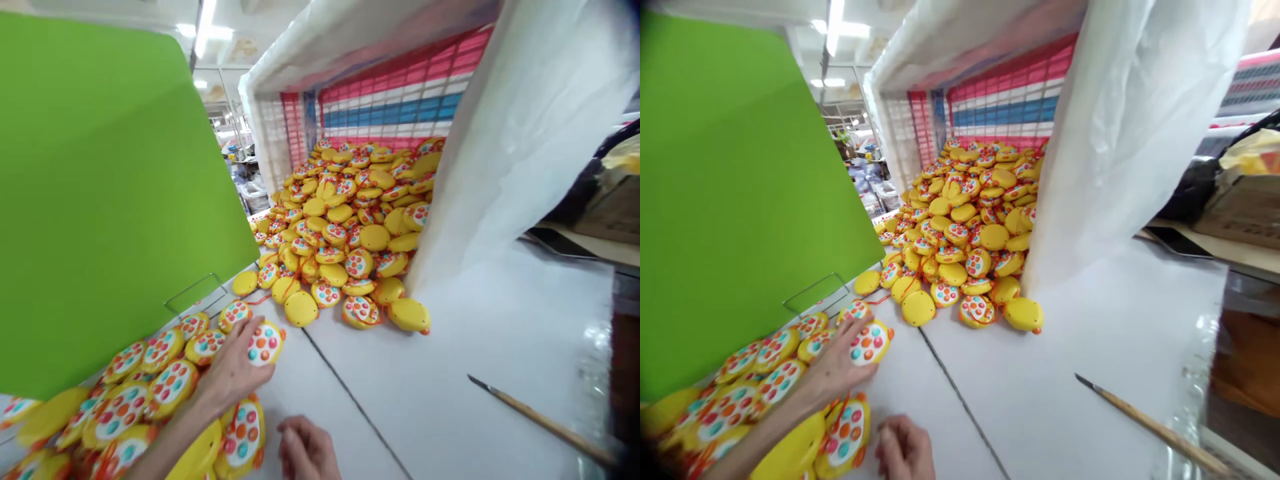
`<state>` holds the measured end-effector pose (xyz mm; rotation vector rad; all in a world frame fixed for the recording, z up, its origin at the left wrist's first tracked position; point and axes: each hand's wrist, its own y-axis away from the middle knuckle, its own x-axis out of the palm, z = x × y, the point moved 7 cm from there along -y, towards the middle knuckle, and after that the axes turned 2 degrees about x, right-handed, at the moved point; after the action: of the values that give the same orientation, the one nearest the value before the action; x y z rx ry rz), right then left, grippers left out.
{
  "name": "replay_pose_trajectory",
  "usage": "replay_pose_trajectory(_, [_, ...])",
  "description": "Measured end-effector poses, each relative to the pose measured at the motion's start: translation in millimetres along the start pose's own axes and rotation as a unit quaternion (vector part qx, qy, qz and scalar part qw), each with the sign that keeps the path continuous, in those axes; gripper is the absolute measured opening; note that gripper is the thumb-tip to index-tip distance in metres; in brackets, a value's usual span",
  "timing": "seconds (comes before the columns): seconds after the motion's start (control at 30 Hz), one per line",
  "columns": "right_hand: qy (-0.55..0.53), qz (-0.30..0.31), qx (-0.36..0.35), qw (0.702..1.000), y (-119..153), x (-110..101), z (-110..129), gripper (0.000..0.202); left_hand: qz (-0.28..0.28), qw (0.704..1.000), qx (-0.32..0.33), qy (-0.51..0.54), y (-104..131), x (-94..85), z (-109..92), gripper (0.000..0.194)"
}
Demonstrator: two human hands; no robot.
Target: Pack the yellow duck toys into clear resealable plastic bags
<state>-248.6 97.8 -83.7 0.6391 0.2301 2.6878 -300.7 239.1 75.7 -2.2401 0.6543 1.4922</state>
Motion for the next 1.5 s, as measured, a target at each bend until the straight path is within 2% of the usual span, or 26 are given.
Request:
replay_pose_trajectory(0.1, [-0.122, 0.071, 0.035, 0.989, 8, 12, 32, 0.057, -0.011, 0.999, 0.010, 0.049, 61, 11.0, -13, 0.068])
replay_pose_trajectory(0.17, [-0.145, 0.134, 0.037, 0.980, 17, 22, 49, 0.054, -0.015, 0.998, 0.010, 0.059, 93, 18.6, -21, 0.068])
replay_pose_trajectory(0.23, [-0.140, 0.171, 0.009, 0.975, 29, 30, 63, 0.049, -0.020, 0.997, 0.023, 0.064, 120, 19.9, -28, 0.068])
replay_pose_trajectory(0.3, [-0.130, 0.177, -0.030, 0.975, 43, 34, 73, 0.047, -0.040, 0.996, 0.032, 0.068, 143, 12.8, -31, 0.067])
replay_pose_trajectory(0.33, [-0.127, 0.174, -0.047, 0.975, 50, 35, 78, 0.046, -0.064, 0.995, 0.019, 0.073, 154, 6.5, -28, 0.067])
replay_pose_trajectory(0.4, [-0.125, 0.170, -0.063, 0.975, 65, 37, 84, 0.045, -0.116, 0.985, -0.047, 0.119, 176, -3.9, -16, 0.069])
replay_pose_trajectory(0.43, [-0.125, 0.171, -0.063, 0.975, 73, 37, 85, 0.045, -0.125, 0.973, -0.090, 0.169, 185, -3.8, -8, 0.071])
replay_pose_trajectory(0.5, [-0.117, 0.183, -0.057, 0.974, 86, 38, 86, 0.044, -0.104, 0.935, -0.155, 0.302, 201, 8.4, 1, 0.069])
replay_pose_trajectory(0.57, [-0.094, 0.205, -0.050, 0.973, 96, 39, 84, 0.047, -0.074, 0.891, -0.174, 0.413, 211, 23.8, 1, 0.065])
replay_pose_trajectory(0.63, [-0.058, 0.218, -0.030, 0.974, 102, 38, 79, 0.046, -0.078, 0.868, -0.183, 0.455, 220, 31.4, 1, 0.064])
replay_pose_trajectory(0.73, [0.014, 0.214, 0.015, 0.977, 101, 33, 74, 0.044, -0.069, 0.869, -0.191, 0.451, 232, 35.4, 3, 0.061])
replay_pose_trajectory(0.8, [0.069, 0.248, 0.023, 0.966, 100, 38, 74, 0.042, -0.049, 0.877, -0.179, 0.444, 239, 34.5, 5, 0.058])
replay_pose_trajectory(0.9, [0.135, 0.302, 0.003, 0.944, 104, 52, 73, 0.041, -0.039, 0.885, -0.162, 0.434, 248, 29.2, 12, 0.056])
replay_pose_trajectory(0.97, [0.175, 0.282, -0.023, 0.943, 108, 57, 72, 0.043, -0.047, 0.877, -0.167, 0.448, 255, 26.4, 17, 0.056])
replay_pose_trajectory(1.07, [0.228, 0.232, -0.050, 0.944, 117, 63, 67, 0.040, -0.078, 0.822, -0.211, 0.523, 272, 29.8, 24, 0.061])
replay_pose_trajectory(1.17, [0.232, 0.214, -0.038, 0.948, 122, 70, 57, 0.038, -0.103, 0.757, -0.263, 0.589, 289, 41.2, 26, 0.068])
replay_pose_trajectory(1.23, [0.238, 0.222, -0.025, 0.945, 123, 77, 50, 0.037, -0.114, 0.744, -0.282, 0.595, 296, 46.3, 26, 0.074])
replay_pose_trajectory(1.3, [0.256, 0.239, -0.019, 0.937, 124, 83, 45, 0.036, -0.124, 0.748, -0.297, 0.580, 299, 47.0, 30, 0.077])
replay_pose_trajectory(1.4, [0.325, 0.261, -0.083, 0.905, 131, 90, 51, 0.039, -0.111, 0.750, -0.315, 0.571, 303, 46.1, 35, 0.072])
replay_pose_trajectory(1.43, [0.369, 0.271, -0.125, 0.880, 136, 93, 55, 0.046, -0.110, 0.744, -0.317, 0.578, 304, 45.7, 37, 0.070])
replay_pose_trajectory(1.5, [0.469, 0.307, -0.214, 0.800, 150, 101, 60, 0.062, -0.112, 0.723, -0.316, 0.604, 308, 46.2, 37, 0.064])
